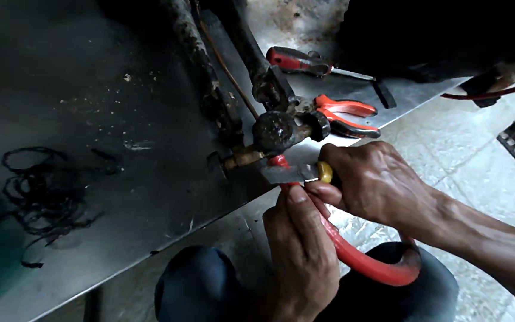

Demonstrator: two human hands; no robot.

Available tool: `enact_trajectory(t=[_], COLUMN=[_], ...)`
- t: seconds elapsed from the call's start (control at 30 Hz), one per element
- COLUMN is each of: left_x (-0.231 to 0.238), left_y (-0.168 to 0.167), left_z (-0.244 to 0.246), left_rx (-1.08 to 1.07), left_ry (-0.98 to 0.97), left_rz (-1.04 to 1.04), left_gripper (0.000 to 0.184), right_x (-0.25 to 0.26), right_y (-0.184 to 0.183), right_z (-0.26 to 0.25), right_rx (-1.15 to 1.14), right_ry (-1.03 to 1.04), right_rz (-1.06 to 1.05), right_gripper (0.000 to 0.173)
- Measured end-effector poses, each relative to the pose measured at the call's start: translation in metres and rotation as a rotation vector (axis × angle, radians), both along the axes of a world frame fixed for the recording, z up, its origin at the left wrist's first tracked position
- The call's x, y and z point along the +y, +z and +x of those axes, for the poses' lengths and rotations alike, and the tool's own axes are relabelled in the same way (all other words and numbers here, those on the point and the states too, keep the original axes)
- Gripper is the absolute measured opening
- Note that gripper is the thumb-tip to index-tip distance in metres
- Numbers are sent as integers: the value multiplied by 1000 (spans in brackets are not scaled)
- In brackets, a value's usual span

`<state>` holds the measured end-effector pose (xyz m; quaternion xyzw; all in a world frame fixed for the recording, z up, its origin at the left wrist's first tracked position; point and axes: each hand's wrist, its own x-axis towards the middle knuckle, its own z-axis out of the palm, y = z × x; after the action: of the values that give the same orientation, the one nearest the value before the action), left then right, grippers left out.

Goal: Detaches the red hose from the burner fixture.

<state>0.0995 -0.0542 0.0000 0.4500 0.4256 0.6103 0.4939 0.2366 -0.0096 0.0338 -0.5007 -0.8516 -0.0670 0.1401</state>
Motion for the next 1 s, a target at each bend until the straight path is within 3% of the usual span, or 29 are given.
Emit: enact_trajectory(t=[1.0], left_x=[-1], left_y=[2], left_z=[1], left_rx=[-48], left_ry=[6], left_rz=[-29], left_gripper=[46], right_x=[1], right_y=[-7], right_z=[6], right_rx=[6], right_ry=[-11], right_rz=[44], right_gripper=[63])
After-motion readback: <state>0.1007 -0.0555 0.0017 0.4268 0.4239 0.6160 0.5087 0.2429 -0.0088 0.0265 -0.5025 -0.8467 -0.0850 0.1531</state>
